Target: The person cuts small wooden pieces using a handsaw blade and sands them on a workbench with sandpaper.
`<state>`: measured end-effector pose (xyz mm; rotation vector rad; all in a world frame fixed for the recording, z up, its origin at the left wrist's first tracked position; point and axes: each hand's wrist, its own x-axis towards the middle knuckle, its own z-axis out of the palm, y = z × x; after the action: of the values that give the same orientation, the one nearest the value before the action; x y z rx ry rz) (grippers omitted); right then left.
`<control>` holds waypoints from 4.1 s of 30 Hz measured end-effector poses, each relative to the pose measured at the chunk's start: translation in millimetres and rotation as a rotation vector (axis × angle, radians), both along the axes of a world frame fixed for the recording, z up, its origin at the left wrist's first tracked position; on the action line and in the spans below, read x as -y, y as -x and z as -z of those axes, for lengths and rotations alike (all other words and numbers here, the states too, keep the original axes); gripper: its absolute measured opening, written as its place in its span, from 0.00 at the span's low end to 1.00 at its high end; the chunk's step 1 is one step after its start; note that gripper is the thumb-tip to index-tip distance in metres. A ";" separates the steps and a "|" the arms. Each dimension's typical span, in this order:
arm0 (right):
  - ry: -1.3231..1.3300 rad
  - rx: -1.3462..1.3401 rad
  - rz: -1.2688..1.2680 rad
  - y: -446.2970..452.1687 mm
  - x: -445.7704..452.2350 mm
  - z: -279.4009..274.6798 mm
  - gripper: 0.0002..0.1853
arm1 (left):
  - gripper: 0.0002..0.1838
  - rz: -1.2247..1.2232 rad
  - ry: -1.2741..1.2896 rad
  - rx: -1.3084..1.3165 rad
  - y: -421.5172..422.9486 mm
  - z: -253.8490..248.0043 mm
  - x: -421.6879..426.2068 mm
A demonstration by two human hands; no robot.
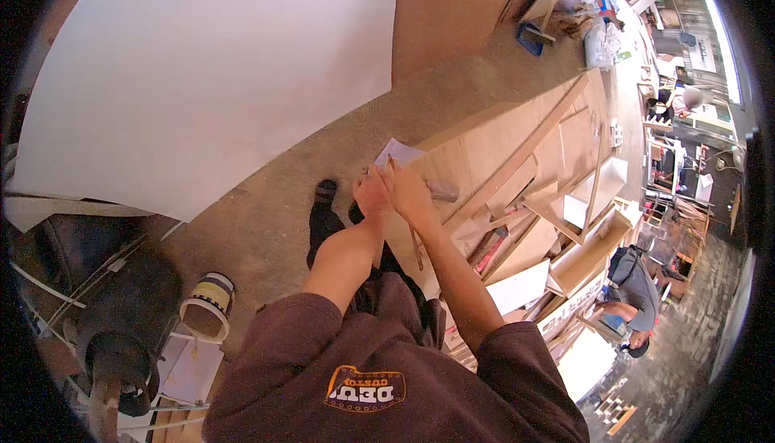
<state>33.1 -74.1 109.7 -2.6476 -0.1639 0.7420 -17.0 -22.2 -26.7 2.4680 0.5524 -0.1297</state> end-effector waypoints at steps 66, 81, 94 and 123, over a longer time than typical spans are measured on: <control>0.177 0.325 -0.278 32.3 7.2 -13.8 0.38 | 0.15 0.019 0.001 0.197 19.5 67.5 11.7; -0.008 -0.231 -0.138 9.0 16.0 -0.7 0.23 | 0.16 0.113 -0.041 -0.019 4.9 -11.3 -6.3; -0.175 0.471 -0.292 10.4 -6.5 -68.2 0.23 | 0.18 0.009 0.086 0.035 -8.3 -45.2 -9.5; -0.005 0.507 -0.197 12.9 -12.9 -57.6 0.17 | 0.14 0.168 -0.070 0.010 10.4 28.2 -3.8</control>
<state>20.2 -61.2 167.3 -2.7874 -0.5667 0.1061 -27.3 -18.4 -54.9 2.5804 0.3501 -0.1677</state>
